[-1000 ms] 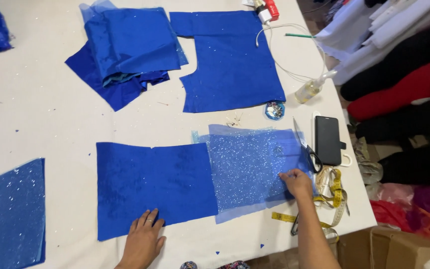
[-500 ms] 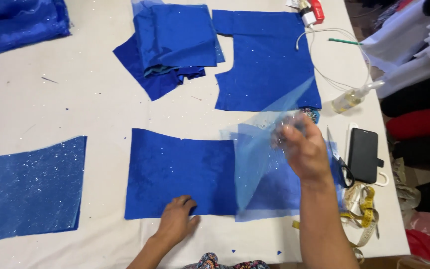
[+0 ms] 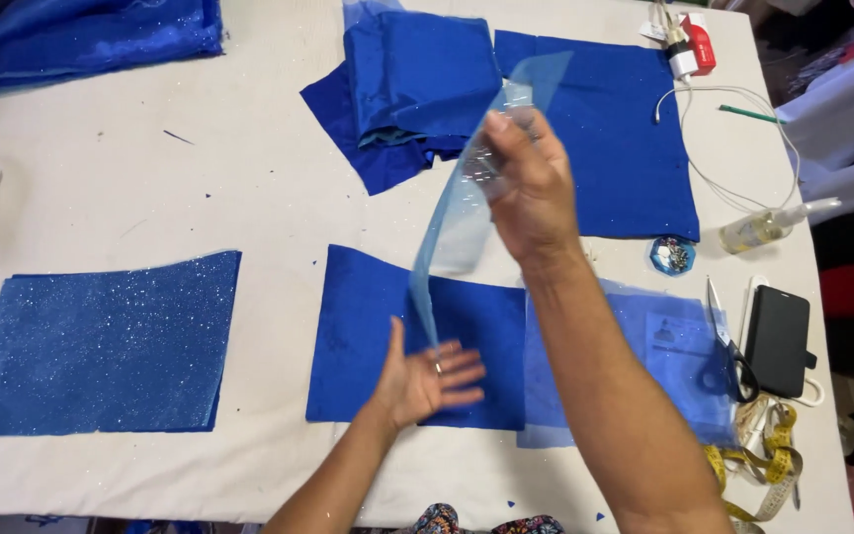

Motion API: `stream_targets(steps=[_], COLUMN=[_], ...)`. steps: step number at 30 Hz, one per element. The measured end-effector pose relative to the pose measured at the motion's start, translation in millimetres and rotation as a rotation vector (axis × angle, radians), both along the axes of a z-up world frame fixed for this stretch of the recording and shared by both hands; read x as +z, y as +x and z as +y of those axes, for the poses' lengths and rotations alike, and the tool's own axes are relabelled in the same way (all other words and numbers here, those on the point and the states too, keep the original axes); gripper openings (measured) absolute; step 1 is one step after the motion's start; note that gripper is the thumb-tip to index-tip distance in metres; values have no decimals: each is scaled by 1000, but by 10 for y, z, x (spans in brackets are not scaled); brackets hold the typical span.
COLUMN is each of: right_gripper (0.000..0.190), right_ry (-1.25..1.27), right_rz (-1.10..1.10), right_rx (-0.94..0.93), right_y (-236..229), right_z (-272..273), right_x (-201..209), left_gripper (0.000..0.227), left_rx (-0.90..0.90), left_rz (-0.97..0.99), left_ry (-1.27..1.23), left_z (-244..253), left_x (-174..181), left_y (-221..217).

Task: The person uses shears to trim a piece of blue glittery fabric on a white table, then folds and aligns it with other blue fabric pieces. The person repeatedly adjusts and layers the fabric pieces, preparing them for further work.

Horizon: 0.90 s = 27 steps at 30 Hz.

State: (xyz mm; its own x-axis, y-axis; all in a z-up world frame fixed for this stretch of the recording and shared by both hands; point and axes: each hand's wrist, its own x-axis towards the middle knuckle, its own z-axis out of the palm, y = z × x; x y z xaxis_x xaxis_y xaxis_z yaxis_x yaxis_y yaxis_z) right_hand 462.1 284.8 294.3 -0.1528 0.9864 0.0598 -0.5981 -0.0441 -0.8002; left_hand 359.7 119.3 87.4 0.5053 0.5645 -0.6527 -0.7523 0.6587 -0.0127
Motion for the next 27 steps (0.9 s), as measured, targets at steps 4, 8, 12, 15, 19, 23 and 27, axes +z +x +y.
stream_targets(steps=[4,8,12,15,19,23,27], right_gripper=[15,15,21,24,25,21,27], right_ry=[92,-66,-386,-606,-776,-818,-791], right_rz=[-107,-299,-681,-842,-903,-936,-1130], right_rx=[-89,-221,-276,-185,-122,-106,-70], right_y=[295,905,1504,1593,1497,1457,1390], right_z=[-113,-697,-1233,-1600,-1896,-1969,-1838], right_x=[-118,-755,-2134,-2865,-2959,-2782,-2586], left_gripper=[64,17,27,25,17,26,32], left_rx=[269,335,-16,-187,-445,-528,-495], left_rz=[194,520,979,1132,1372,1380,1341], left_ry=[99,175,95,59,43,87,98], left_z=[334,351,120,-20,-176,-326,-286], left_x=[34,-346,-148,-411,-728,-523,-361], left_y=[-468,-1050,-1349,-1390,-1427,-1378,-1410])
